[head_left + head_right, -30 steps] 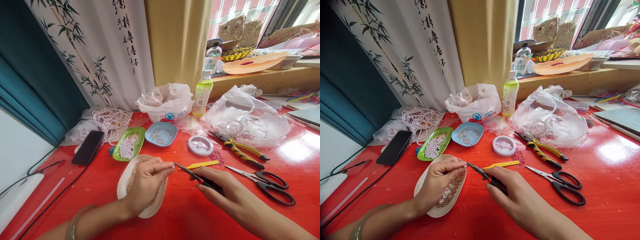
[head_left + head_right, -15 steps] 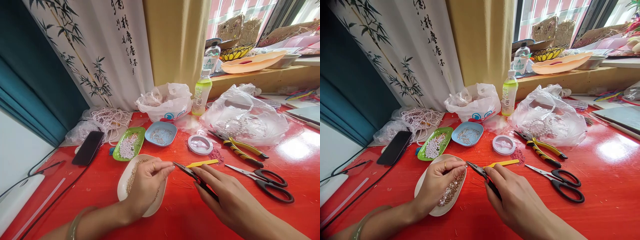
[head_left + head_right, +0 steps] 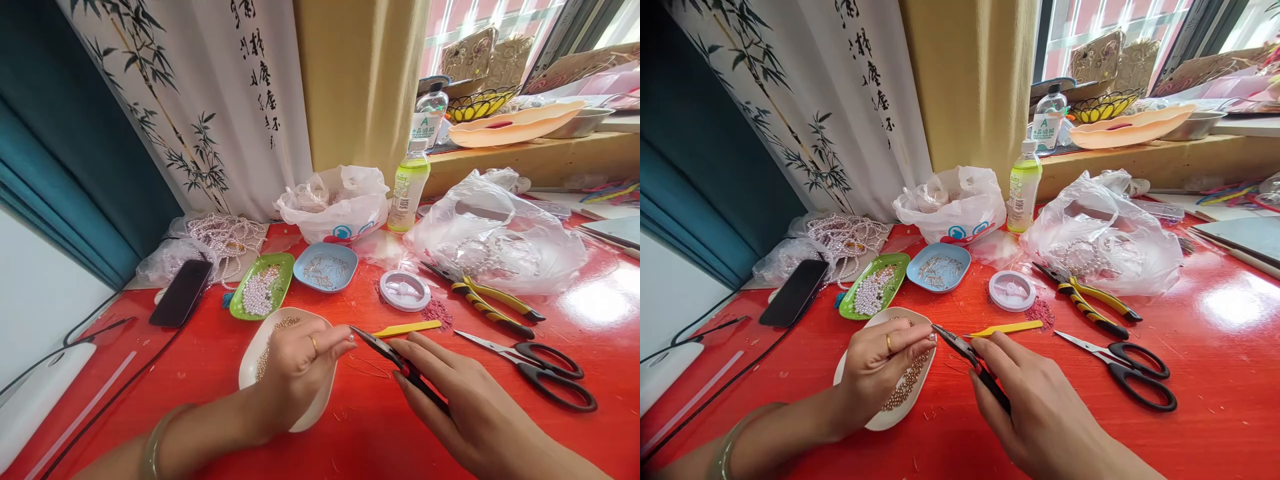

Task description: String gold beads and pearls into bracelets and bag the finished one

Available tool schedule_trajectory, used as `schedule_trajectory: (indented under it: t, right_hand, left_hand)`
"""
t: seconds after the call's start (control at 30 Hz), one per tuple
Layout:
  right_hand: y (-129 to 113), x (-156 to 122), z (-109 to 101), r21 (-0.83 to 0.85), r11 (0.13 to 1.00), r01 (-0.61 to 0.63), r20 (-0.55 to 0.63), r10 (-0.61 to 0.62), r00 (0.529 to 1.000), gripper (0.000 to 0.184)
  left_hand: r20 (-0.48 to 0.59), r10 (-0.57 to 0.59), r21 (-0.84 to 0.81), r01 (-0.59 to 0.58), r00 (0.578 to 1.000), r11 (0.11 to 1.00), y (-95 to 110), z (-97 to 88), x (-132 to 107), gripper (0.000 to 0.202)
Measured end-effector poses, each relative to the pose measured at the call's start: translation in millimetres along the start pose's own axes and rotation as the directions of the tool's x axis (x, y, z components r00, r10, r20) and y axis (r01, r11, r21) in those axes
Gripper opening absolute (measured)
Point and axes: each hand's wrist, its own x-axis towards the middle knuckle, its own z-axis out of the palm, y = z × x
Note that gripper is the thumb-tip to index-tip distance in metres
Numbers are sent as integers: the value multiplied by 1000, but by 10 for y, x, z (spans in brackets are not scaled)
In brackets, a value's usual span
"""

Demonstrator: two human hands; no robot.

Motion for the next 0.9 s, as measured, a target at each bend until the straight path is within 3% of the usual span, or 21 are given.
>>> schedule_trajectory:
  t: [0.17,0.33,0.4,0.5,0.6,0.7,0.8,0.9]
  right_hand:
    - [21,-23,55,-141,988,61,-54,-69,996,29]
    - [-19,-33,40,-48,999,22,-28,-24,999,24]
    - [-29,-35,37,-52,998,24,-30,-26,999,24]
    - [-38,-42,48,-123,991,57,-67,-66,996,25]
    - [-38,-50,69,-196,977,88,-100,-109,989,24]
    - [-11,-44,96,-266,957,112,-146,-155,977,24]
    - [28,-24,121,-418,894,160,-218,-270,938,22]
    - [35,-8,116,-484,863,144,-246,-293,924,20]
  left_hand:
    - [-14,94,182,-90,995,979,13,10,-12,19]
    - [70,338,454,-332,938,827,-25,-50,-27,18]
    - [89,381,485,-374,920,790,-28,-71,-24,19]
    - [65,366,464,-353,928,812,-7,-72,-4,17]
    - [4,253,308,-242,968,920,29,-41,12,16]
    - [-28,-1,38,2,1000,999,69,-4,6,19]
    - [-11,-248,-153,243,969,958,123,15,0,22]
    - [45,-450,-279,444,892,852,169,12,25,22]
